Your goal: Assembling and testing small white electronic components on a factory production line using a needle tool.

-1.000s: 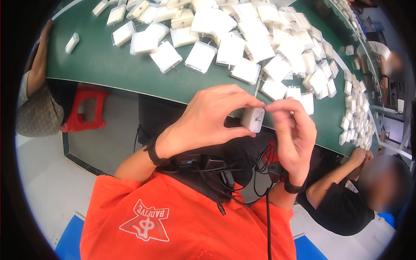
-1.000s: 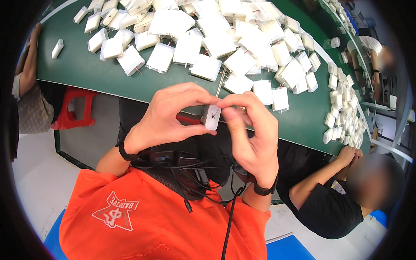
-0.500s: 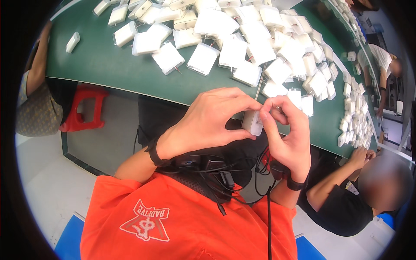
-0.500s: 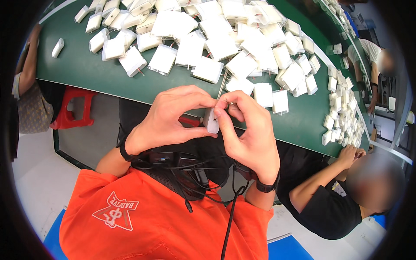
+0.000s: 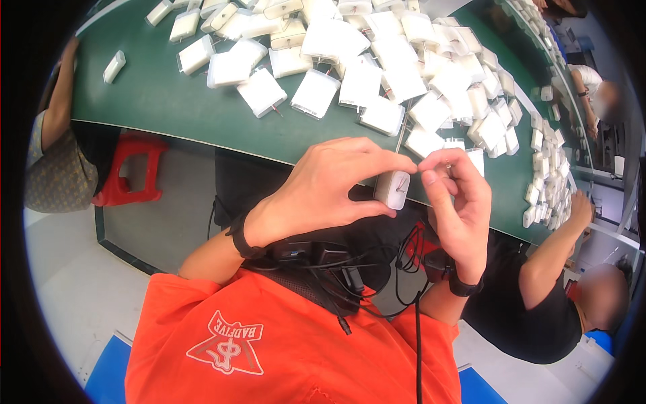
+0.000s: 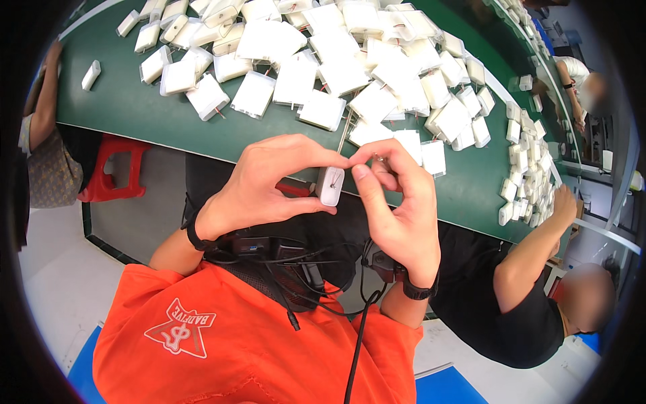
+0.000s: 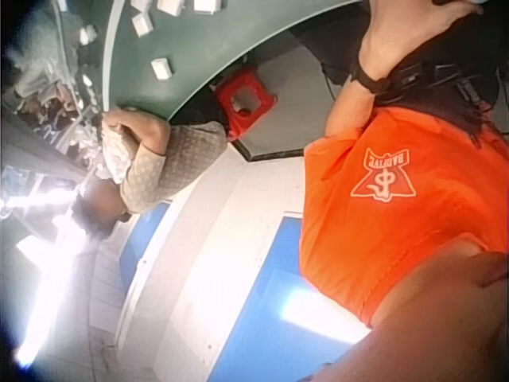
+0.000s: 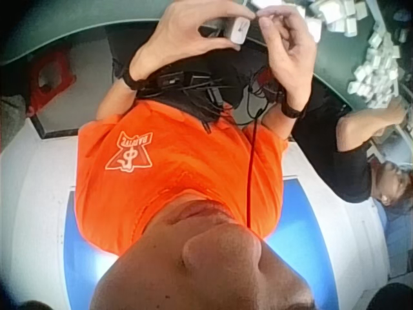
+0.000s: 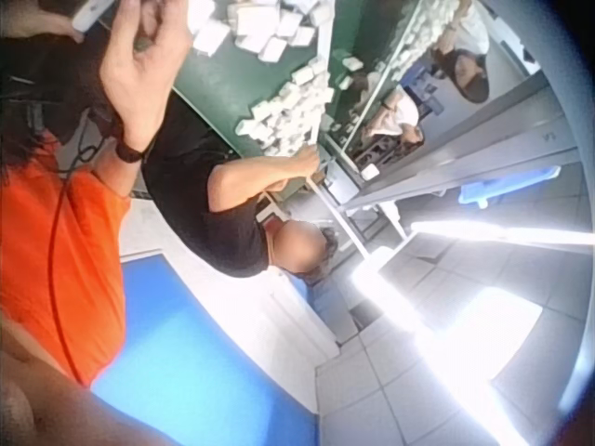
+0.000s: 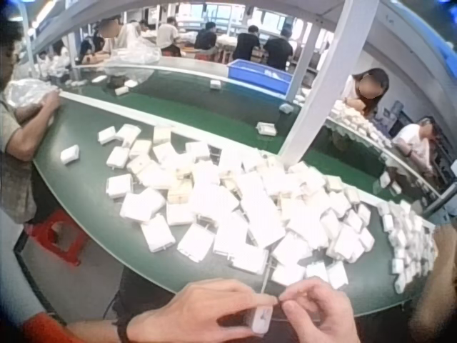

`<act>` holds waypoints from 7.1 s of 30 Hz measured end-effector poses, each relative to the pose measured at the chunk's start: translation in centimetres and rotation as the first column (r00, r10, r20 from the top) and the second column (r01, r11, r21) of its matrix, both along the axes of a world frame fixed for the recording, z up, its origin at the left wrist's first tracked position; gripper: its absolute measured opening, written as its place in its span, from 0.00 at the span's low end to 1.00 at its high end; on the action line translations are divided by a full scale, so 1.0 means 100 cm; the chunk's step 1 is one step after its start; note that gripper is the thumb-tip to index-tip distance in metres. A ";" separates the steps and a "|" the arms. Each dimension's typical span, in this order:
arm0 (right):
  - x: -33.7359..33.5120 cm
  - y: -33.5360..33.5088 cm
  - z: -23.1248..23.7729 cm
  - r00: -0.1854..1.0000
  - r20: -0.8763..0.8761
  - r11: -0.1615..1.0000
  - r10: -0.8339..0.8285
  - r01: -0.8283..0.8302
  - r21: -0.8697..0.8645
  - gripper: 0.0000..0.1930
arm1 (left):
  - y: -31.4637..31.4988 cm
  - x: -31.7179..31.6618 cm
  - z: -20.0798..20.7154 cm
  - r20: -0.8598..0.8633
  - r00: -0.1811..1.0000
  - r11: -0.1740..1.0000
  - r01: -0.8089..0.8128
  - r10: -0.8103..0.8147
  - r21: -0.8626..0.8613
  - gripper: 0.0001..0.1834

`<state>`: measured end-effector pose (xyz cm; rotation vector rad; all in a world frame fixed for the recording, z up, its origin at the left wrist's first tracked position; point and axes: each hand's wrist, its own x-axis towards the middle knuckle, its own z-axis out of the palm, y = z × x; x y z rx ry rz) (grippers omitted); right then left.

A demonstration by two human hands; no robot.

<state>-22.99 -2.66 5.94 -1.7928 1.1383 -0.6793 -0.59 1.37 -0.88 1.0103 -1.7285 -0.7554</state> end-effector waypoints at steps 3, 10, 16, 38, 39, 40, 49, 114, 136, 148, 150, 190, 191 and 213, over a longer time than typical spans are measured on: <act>0.001 0.002 0.005 0.993 0.098 0.996 -0.072 0.067 0.057 0.04 | 0.000 0.000 0.000 0.012 0.999 0.999 0.030 -0.029 -0.015 0.31; -0.003 -0.004 0.003 0.992 0.104 0.984 0.070 -0.051 -0.173 0.07 | 0.000 0.000 0.001 0.002 1.000 1.000 0.025 -0.025 -0.003 0.31; -0.001 0.000 0.008 0.997 0.067 0.955 0.038 -0.017 -0.297 0.06 | -0.001 -0.001 0.004 -0.015 1.000 0.999 0.023 -0.023 0.027 0.31; 0.001 0.011 -0.012 0.977 0.206 0.958 -0.048 0.103 -0.269 0.04 | -0.001 0.001 0.003 0.016 0.999 0.995 0.049 -0.051 0.085 0.29; 0.001 0.011 -0.011 0.977 0.206 0.958 -0.048 0.103 -0.268 0.04 | -0.001 0.001 0.003 0.016 0.999 0.995 0.050 -0.051 0.086 0.29; 0.000 0.011 -0.009 0.979 0.200 0.954 -0.048 0.104 -0.282 0.04 | -0.001 0.001 0.003 0.014 0.999 0.995 0.050 -0.051 0.085 0.29; 0.002 0.011 -0.009 0.987 0.155 0.950 -0.042 0.087 -0.300 0.02 | 0.000 0.000 0.005 -0.010 0.998 0.991 0.057 -0.056 0.120 0.30; -0.008 0.016 -0.013 0.988 0.154 0.868 -0.024 0.097 -0.487 0.03 | 0.000 0.000 0.006 0.047 0.998 0.993 0.035 -0.041 0.115 0.29; 0.001 0.016 -0.006 0.999 0.036 0.895 0.000 0.016 -0.447 0.03 | 0.000 -0.002 0.005 0.037 0.999 0.995 0.028 -0.032 0.101 0.28; 0.007 0.009 -0.009 0.989 0.139 0.986 -0.053 0.074 -0.149 0.02 | 0.001 0.001 0.005 0.001 0.999 0.991 0.035 -0.035 0.126 0.29; 0.006 0.010 -0.020 0.958 0.271 0.991 -0.093 0.115 -0.064 0.02 | 0.001 0.000 0.003 -0.021 1.000 0.988 0.027 -0.024 0.150 0.29; 0.015 0.016 0.012 0.979 -0.194 0.928 0.060 -0.126 -0.350 0.10 | 0.001 -0.001 0.006 -0.031 0.999 0.989 0.040 -0.035 0.144 0.26; 0.020 0.017 0.015 0.976 -0.217 0.923 0.012 -0.095 -0.373 0.10 | 0.001 -0.001 0.006 -0.016 0.999 0.989 0.032 -0.030 0.144 0.26; 0.035 -0.031 0.062 0.560 -0.683 0.678 0.469 -0.724 -0.127 0.09 | -0.001 0.002 0.001 0.053 0.998 0.999 0.022 -0.024 0.048 0.27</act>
